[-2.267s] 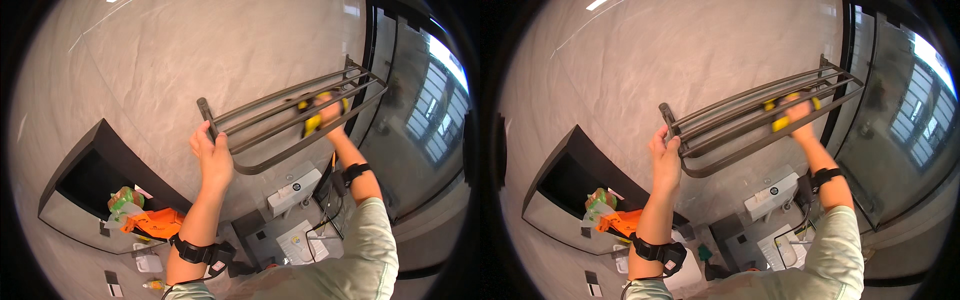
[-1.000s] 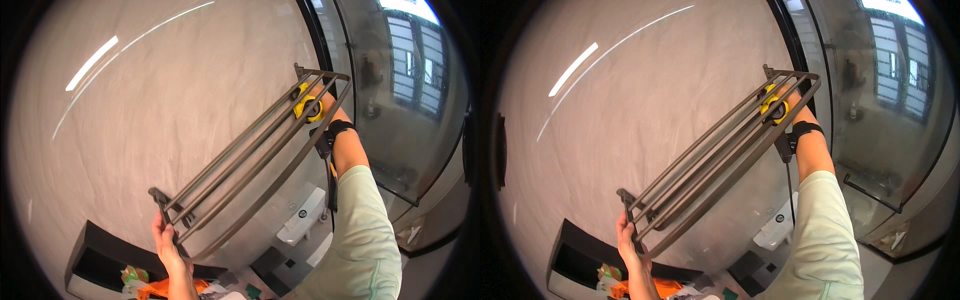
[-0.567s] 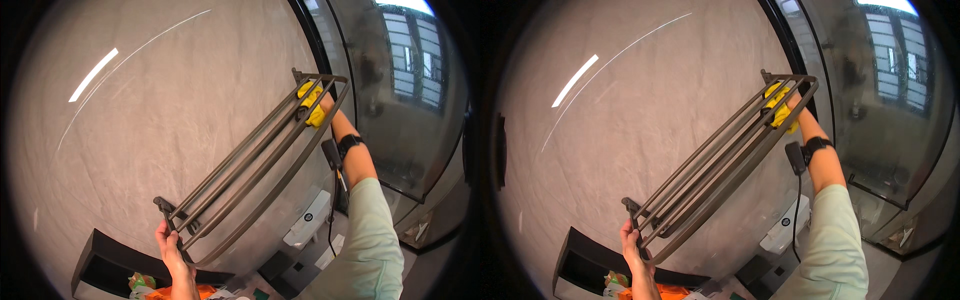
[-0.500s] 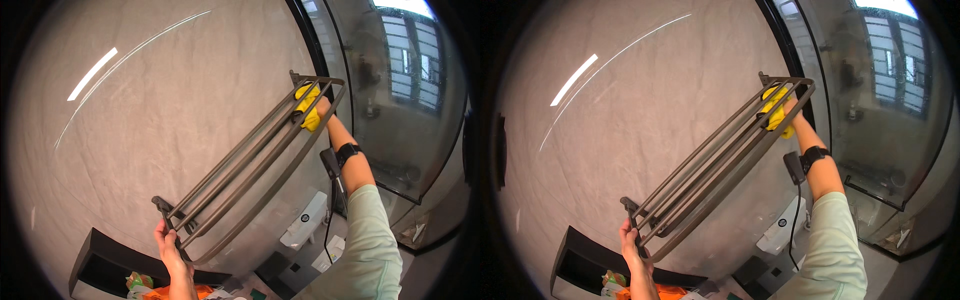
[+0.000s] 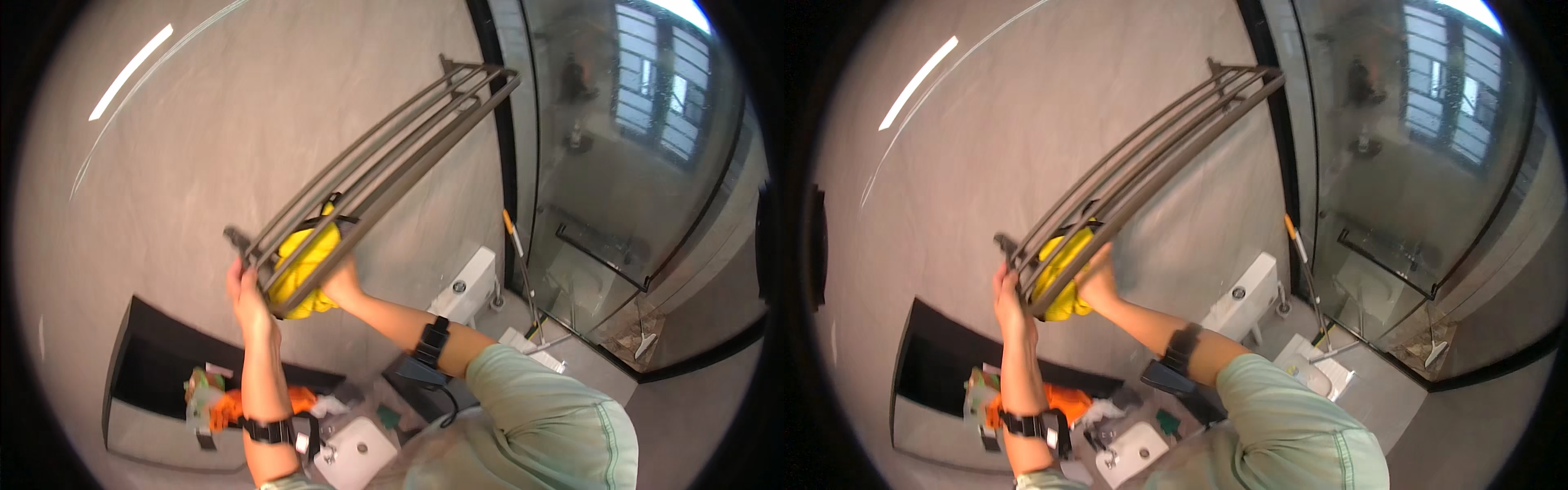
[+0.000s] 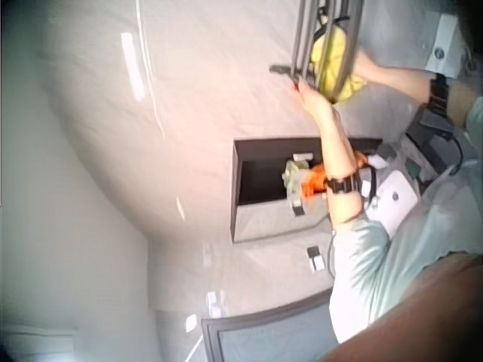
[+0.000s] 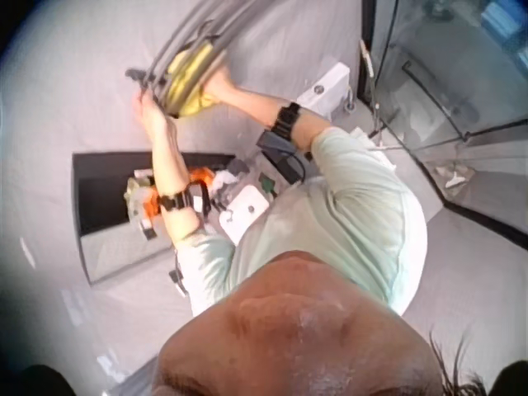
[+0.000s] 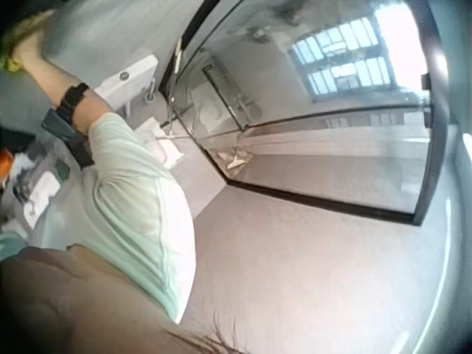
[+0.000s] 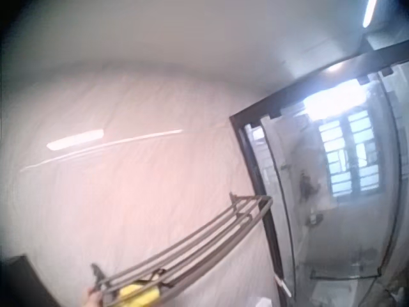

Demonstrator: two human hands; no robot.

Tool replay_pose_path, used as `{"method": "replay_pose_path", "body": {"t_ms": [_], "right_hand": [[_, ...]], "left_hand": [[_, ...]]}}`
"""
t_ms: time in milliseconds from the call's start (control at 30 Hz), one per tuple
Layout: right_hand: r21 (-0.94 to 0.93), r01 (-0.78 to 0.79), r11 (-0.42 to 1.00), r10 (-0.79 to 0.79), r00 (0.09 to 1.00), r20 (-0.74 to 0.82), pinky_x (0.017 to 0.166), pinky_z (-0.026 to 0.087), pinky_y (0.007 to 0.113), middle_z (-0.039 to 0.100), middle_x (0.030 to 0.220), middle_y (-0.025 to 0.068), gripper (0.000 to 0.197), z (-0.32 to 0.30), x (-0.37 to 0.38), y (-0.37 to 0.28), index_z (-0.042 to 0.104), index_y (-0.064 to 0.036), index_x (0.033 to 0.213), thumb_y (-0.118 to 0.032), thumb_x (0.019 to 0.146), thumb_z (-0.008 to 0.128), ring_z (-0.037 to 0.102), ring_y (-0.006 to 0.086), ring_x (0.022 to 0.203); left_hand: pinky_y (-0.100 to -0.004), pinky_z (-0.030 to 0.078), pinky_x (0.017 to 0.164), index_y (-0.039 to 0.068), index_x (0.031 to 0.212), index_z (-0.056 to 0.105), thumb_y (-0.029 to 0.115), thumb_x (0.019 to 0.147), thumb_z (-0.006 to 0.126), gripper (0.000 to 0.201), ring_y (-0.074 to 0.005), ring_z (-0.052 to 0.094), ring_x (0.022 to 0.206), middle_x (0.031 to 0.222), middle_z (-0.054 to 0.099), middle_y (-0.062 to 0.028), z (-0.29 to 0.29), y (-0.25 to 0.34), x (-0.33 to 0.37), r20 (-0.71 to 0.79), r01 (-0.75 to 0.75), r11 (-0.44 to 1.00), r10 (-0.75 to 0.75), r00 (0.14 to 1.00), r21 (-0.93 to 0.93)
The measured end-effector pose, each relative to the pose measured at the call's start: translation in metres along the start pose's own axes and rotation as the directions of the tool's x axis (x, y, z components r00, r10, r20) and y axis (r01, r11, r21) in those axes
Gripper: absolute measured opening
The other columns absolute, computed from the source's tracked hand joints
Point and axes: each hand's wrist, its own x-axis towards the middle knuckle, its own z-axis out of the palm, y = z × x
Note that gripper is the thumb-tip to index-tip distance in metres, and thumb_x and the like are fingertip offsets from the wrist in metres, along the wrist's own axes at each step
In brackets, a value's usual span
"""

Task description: The person cleans the bathroom sink, fixtures, and towel rack using sponges, cloths, and cleaning agents.

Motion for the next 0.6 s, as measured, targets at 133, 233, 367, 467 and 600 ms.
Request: {"method": "replay_pose_path", "body": {"t_ms": [133,233,367,467,600], "right_hand": [[-0.155,-0.265,0.952,0.296,0.925,0.239,0.086,0.036,0.036,0.044,0.11,0.0264,0.045,0.07,-0.064,-0.008,0.033,0.0095,0.112,-0.011,0.075,0.048,0.042,0.0365,0.105],[0.088,-0.524,0.847,0.437,0.781,0.447,0.092,0.03,0.033,0.045,0.115,0.0182,0.038,0.08,-0.099,0.044,0.04,0.0003,0.116,-0.01,0.079,0.043,0.041,0.0269,0.109],[0.406,-0.666,0.625,0.509,0.743,0.435,0.093,0.03,0.033,0.043,0.118,0.0087,0.045,0.008,-0.101,0.054,0.034,-0.0056,0.123,-0.029,0.085,0.041,0.039,0.0207,0.11],[0.527,-0.28,0.802,0.301,0.952,0.047,0.097,0.024,0.033,0.022,0.13,0.0104,0.072,-0.042,-0.042,0.099,0.004,-0.007,0.132,-0.037,0.082,0.047,0.027,0.0206,0.117],[-0.104,0.224,0.969,-0.246,0.912,-0.328,0.099,0.02,0.032,0.02,0.134,0.0172,0.066,-0.106,0.072,0.068,0.004,-0.0033,0.132,-0.024,0.085,0.045,0.025,0.026,0.121]], "left_hand": [[-0.0328,0.027,0.093,0.001,0.115,0.044,0.022,0.08,0.045,0.041,-0.0238,0.034,0.112,0.117,0.036,-0.0165,-0.024,0.007,0.01,-0.125,-0.005,0.941,0.05,0.991,0.338],[-0.0346,0.026,0.093,0.005,0.115,0.045,0.033,0.084,0.043,0.042,-0.0247,0.032,0.111,0.12,0.032,-0.0148,-0.013,0.03,-0.019,-0.217,-0.091,0.816,0.257,0.942,0.571],[-0.0323,0.028,0.093,0.006,0.117,0.043,0.024,0.086,0.046,0.036,-0.0218,0.036,0.107,0.119,0.03,-0.0123,-0.08,0.031,-0.081,-0.073,-0.262,0.666,0.43,0.9,0.699],[-0.0293,0.038,0.079,0.004,0.114,0.044,0.02,0.086,0.045,0.031,-0.0169,0.04,0.1,0.116,0.031,-0.0088,-0.136,0.02,-0.136,0.016,-0.281,0.5,0.471,0.882,0.819],[-0.0246,0.042,0.07,0.002,0.108,0.047,0.016,0.086,0.044,0.026,-0.0125,0.047,0.087,0.112,0.035,-0.0083,-0.194,0.001,-0.178,-0.236,-0.02,0.693,0.272,0.933,0.72]]}}
